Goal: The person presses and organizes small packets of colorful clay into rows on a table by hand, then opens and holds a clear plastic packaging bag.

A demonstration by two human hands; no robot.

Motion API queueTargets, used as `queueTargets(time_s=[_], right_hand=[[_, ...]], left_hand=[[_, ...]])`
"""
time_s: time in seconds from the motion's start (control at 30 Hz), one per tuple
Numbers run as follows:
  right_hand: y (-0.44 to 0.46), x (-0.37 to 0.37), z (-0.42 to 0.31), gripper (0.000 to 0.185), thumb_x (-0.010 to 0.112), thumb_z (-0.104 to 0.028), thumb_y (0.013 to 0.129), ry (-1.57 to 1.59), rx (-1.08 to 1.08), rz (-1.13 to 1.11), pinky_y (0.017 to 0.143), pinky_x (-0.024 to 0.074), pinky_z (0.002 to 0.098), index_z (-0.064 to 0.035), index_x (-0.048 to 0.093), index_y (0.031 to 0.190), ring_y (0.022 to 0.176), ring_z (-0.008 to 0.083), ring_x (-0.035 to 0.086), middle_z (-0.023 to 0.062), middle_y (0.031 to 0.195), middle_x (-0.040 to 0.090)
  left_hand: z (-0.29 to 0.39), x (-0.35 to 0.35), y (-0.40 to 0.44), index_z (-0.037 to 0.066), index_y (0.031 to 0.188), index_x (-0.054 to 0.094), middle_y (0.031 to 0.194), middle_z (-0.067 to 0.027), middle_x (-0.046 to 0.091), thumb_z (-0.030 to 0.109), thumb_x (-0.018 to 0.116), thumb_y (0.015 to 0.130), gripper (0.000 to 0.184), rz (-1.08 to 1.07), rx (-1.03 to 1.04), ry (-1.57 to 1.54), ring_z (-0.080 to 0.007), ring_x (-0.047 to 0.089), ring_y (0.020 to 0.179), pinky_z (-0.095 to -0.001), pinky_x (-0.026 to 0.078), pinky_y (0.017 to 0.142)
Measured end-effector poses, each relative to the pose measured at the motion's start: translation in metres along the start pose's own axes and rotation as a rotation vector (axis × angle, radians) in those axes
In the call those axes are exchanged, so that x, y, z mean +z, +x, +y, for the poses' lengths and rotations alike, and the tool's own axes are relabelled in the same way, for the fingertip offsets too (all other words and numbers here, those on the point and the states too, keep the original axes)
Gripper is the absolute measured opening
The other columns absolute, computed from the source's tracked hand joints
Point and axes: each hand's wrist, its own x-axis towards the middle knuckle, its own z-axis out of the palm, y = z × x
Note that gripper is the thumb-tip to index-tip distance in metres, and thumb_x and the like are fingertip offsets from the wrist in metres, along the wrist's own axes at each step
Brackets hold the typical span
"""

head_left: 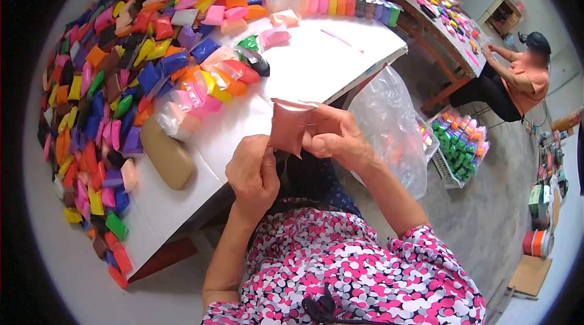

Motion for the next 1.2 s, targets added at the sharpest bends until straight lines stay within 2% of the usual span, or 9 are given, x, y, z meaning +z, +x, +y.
queueTargets(time_s=[0.27, 0.4, 0.5, 0.63, 0.67, 0.77, 0.9, 1.03, 1.2], right_hand=[[0.027, -0.006, -0.006, 0.054, 0.070, -0.007, 0.080, -0.280, -0.228, 0.160, 0.061, 0.0474, 0.0233, 0.0020, 0.051, 0.130, 0.070, 0.0086, 0.055, 0.0054, 0.102, 0.065], [0.052, -0.026, -0.024, 0.051, 0.067, -0.003, 0.075, -1.023, -0.443, 0.245, 0.062, 0.0495, 0.0251, 0.0022, 0.055, 0.124, 0.068, 0.0092, 0.056, 0.0083, 0.095, 0.065], [0.072, -0.049, -0.022, 0.054, 0.068, -0.006, 0.082, -0.822, -0.198, 0.224, 0.064, 0.0517, 0.0243, -0.0007, 0.050, 0.132, 0.075, 0.0099, 0.061, 0.0109, 0.098, 0.065], [0.094, -0.054, -0.021, 0.039, 0.066, -0.014, 0.086, -0.396, -0.102, 0.313, 0.069, 0.0553, 0.0278, 0.0019, 0.055, 0.119, 0.080, 0.0138, 0.065, 0.0103, 0.092, 0.066], [0.099, -0.062, -0.019, 0.032, 0.065, -0.016, 0.087, -0.527, -0.115, 0.297, 0.072, 0.0556, 0.0284, 0.0008, 0.058, 0.113, 0.082, 0.0135, 0.066, 0.0092, 0.093, 0.067], [0.109, -0.062, -0.042, 0.035, 0.067, -0.022, 0.084, -0.584, 0.141, 0.160, 0.082, 0.0490, 0.0284, -0.0046, 0.059, 0.113, 0.093, 0.0114, 0.061, 0.0043, 0.097, 0.067], [0.128, -0.083, -0.035, 0.032, 0.067, -0.024, 0.083, -0.629, -0.061, 0.004, 0.087, 0.0468, 0.0276, -0.0059, 0.063, 0.109, 0.092, 0.0107, 0.060, 0.0032, 0.097, 0.066], [0.131, -0.087, -0.044, 0.026, 0.063, -0.008, 0.085, -0.661, 0.052, -0.195, 0.091, 0.0476, 0.0309, -0.0019, 0.065, 0.110, 0.098, 0.0133, 0.060, 0.0058, 0.107, 0.067], [0.112, -0.067, -0.055, 0.028, 0.061, -0.006, 0.084, -0.936, -0.096, -0.149, 0.085, 0.0506, 0.0320, -0.0013, 0.065, 0.111, 0.094, 0.0132, 0.062, 0.0068, 0.103, 0.068]], left_hand=[[0.011, 0.001, 0.023, -0.002, 0.100, 0.060, 0.089, -0.0159, 0.060, -0.005, 0.057, 0.085, 0.016, -0.096, -0.245, 0.068, -0.0317, 0.060, 0.079, -0.0385, 0.048, 0.069], [0.031, -0.030, 0.031, -0.002, 0.099, 0.062, 0.092, -0.0160, 0.061, -0.006, 0.059, 0.082, 0.017, -0.136, -0.203, 0.063, -0.0314, 0.060, 0.081, -0.0367, 0.048, 0.070], [0.045, -0.059, 0.040, -0.002, 0.098, 0.062, 0.092, -0.0152, 0.061, -0.007, 0.060, 0.081, 0.018, -0.178, -0.220, 0.079, -0.0307, 0.061, 0.082, -0.0362, 0.049, 0.071], [0.056, -0.084, 0.049, -0.001, 0.096, 0.065, 0.093, -0.0119, 0.062, -0.006, 0.060, 0.083, 0.015, -0.177, -0.265, 0.106, -0.0197, 0.059, 0.073, -0.0268, 0.045, 0.056], [0.055, -0.085, 0.048, -0.001, 0.096, 0.065, 0.093, -0.0105, 0.062, -0.004, 0.060, 0.085, 0.013, -0.177, -0.244, 0.107, -0.0150, 0.057, 0.069, -0.0234, 0.042, 0.050], [0.057, -0.079, 0.044, -0.001, 0.095, 0.064, 0.091, -0.0093, 0.061, -0.003, 0.055, 0.087, 0.011, -0.192, -0.352, 0.055, -0.0149, 0.056, 0.075, -0.0246, 0.043, 0.064], [0.056, -0.067, 0.038, -0.001, 0.093, 0.064, 0.089, -0.0074, 0.062, 0.000, 0.057, 0.088, 0.009, -0.237, -0.459, -0.036, -0.0132, 0.055, 0.074, -0.0240, 0.042, 0.062], [0.053, -0.057, 0.032, -0.001, 0.094, 0.064, 0.089, -0.0068, 0.062, 0.002, 0.058, 0.089, 0.008, -0.245, -0.489, -0.087, -0.0126, 0.054, 0.073, -0.0242, 0.041, 0.061], [0.043, -0.043, 0.035, -0.002, 0.096, 0.064, 0.089, -0.0074, 0.061, -0.001, 0.059, 0.089, 0.009, -0.254, -0.485, -0.127, -0.0093, 0.049, 0.061, -0.0231, 0.039, 0.052]])
